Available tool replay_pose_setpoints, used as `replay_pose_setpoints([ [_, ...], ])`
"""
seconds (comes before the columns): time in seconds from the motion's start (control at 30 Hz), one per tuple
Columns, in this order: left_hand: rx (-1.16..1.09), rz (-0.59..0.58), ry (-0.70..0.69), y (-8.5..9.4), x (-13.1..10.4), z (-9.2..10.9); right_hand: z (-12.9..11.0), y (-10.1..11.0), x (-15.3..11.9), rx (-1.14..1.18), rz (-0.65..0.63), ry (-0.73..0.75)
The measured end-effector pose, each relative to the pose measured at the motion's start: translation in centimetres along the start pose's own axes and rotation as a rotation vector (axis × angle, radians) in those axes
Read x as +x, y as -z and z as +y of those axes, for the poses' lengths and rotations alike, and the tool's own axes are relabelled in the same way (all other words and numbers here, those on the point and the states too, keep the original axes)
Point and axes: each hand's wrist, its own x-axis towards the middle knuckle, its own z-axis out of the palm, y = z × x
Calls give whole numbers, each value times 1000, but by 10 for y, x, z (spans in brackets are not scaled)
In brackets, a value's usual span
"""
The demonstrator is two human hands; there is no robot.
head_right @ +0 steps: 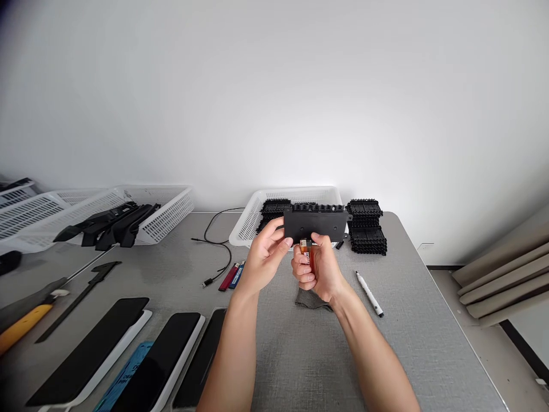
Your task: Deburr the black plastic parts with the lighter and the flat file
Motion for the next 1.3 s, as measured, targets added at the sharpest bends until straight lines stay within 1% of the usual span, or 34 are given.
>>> replay_pose_setpoints([
  [0.1,-39,68,-1,2,1,-4,-4,4,-3,-22,16,26],
  [0.2,-66,151,7,5,3,-8,-11,12,-5,-46,62,67],
  [0.3,-75,192,17,9,3,-9,-15,18,-7,-59,106,88],
  [0.53,-67,192,30,12,2,-7,-16,20,-6,-58,158,93],
  [0.8,-73,168,13,12,2,-7,-16,20,-6,-45,136,77],
  [1.03,-59,178,19,13,2,-7,-15,23,-5,-46,109,66],
  [1.17,-68,182,31,13,2,-7,-16,21,-7,-98,74,57],
  [1.23,-87,196,32,14,2,-7,-17,19,-12,-147,44,88],
  [1.3,-98,224,41,15,2,-8,-19,16,-20,-251,25,138],
])
